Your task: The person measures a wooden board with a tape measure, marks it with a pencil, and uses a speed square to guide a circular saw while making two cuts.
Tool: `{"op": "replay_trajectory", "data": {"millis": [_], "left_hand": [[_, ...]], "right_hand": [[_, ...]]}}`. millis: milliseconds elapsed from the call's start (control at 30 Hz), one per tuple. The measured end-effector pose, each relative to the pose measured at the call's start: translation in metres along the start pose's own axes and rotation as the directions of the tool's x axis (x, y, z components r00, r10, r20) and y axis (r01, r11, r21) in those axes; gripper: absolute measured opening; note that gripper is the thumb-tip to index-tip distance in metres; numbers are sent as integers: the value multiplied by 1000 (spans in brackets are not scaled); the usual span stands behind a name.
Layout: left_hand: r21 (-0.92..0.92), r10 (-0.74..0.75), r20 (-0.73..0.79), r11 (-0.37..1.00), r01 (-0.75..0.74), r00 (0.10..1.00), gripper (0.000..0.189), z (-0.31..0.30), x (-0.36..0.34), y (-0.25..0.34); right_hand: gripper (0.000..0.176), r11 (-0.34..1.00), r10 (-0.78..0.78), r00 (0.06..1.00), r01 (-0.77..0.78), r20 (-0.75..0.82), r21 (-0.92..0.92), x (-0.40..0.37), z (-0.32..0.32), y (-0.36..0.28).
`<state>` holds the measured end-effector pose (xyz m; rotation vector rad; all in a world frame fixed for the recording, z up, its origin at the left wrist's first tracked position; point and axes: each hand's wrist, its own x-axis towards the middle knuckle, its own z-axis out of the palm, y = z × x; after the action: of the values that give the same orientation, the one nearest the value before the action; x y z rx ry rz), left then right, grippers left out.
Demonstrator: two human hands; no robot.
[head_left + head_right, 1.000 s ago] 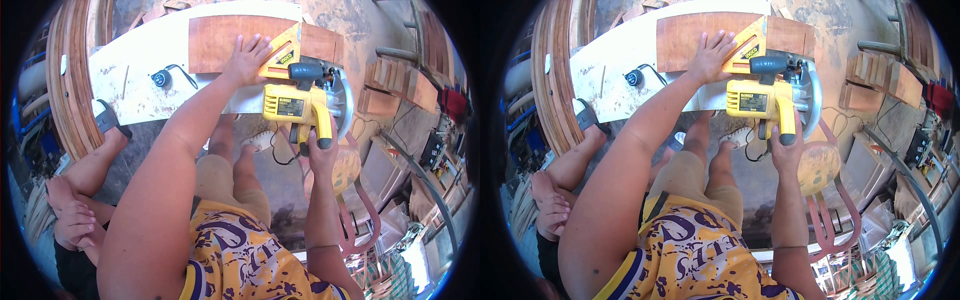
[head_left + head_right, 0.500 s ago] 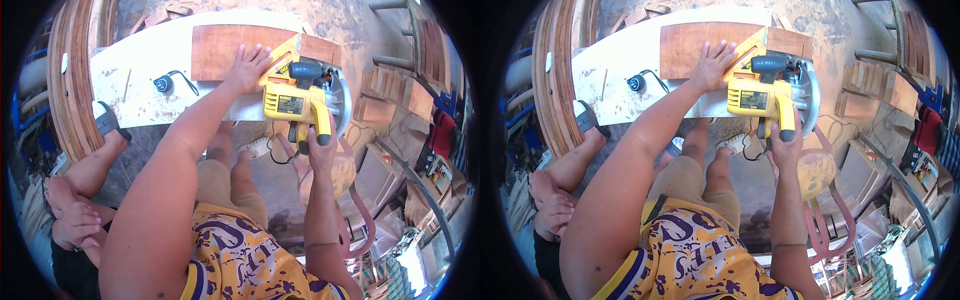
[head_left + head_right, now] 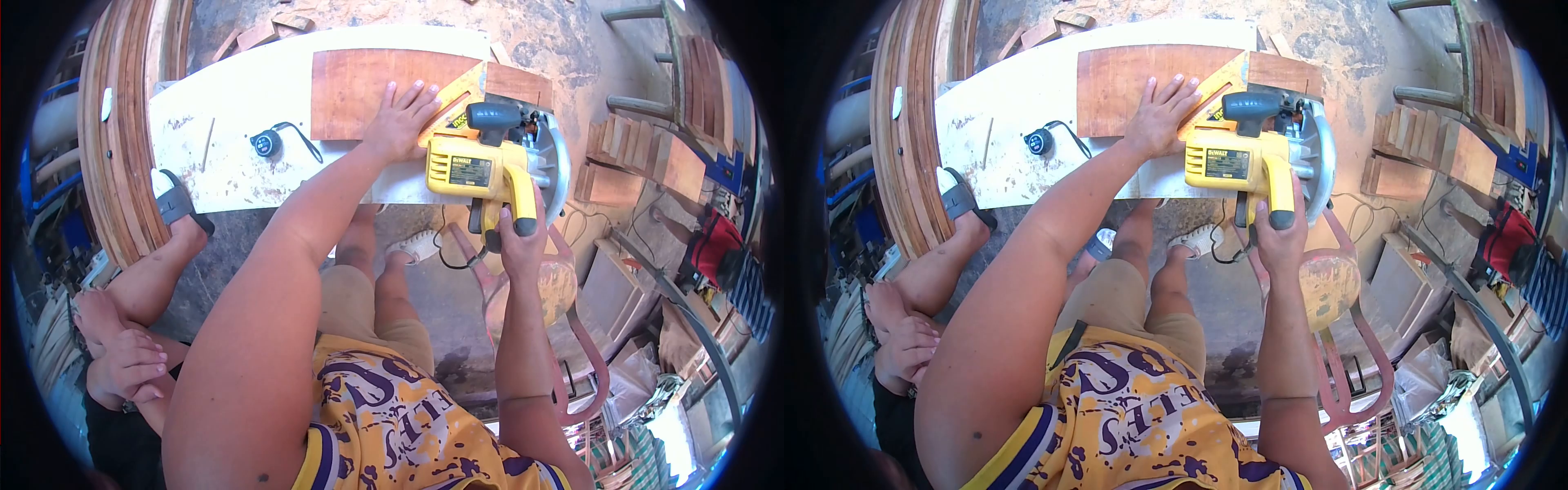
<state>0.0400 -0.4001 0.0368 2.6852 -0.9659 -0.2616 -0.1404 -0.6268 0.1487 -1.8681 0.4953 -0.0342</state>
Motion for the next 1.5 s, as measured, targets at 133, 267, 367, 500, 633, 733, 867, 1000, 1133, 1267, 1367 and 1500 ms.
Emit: {"op": "replay_trajectory", "data": {"millis": [133, 267, 367, 500, 633, 733, 867, 1000, 1133, 1267, 1367, 1500], "left_hand": [[-22, -6, -7, 1000, 6, 1000, 83, -2, -3, 2], [2, -16, -10, 1000, 16, 1000, 87, -4, -9, 5], [6, -23, 9, 1000, 23, 1000, 88, -6, -10, 7], [6, -43, 28, 999, 43, 999, 89, -8, -11, 9], [20, -43, 31, 999, 43, 999, 89, -8, -13, 9], [6, -46, 25, 999, 45, 999, 88, -5, -16, 12], [11, -34, 18, 999, 33, 999, 87, -1, -17, 11], [-16, -29, -6, 999, 29, 1000, 86, 5, -19, 12], [-54, -3, -72, 999, -1, 997, 86, 8, -22, 12], [-78, -4, -101, 997, -4, 995, 82, 21, -32, 18], [-66, 6, -123, 998, -14, 992, 81, 26, -38, 19], [-92, 3, -147, 996, -17, 989, 93, 38, -40, 22]], "right_hand": [[64, 999, 38, 999, -38, 1, 24, 0, 1, -10], [64, 993, 100, 995, -100, 9, 59, -3, 1, -12], [65, 993, 98, 995, -99, 14, 71, -2, 1, -13], [65, 994, 92, 996, -92, 12, 55, -2, 0, -14], [65, 995, 81, 997, -82, 16, 54, -2, -1, -11], [65, 996, 78, 997, -79, 25, 47, -2, -2, -12], [65, 996, 70, 997, -72, 35, 54, -1, -2, -13], [65, 995, 77, 996, -79, 36, 66, -2, -2, -9], [65, 996, 60, 998, -62, 24, 61, -1, -1, -9], [63, 993, -107, 994, 107, 4, -57, 1, -2, 12], [63, 999, -46, 998, 46, 31, -12, 0, -5, 13], [62, 998, -55, 998, 56, 40, -26, 0, -5, 14]]}}
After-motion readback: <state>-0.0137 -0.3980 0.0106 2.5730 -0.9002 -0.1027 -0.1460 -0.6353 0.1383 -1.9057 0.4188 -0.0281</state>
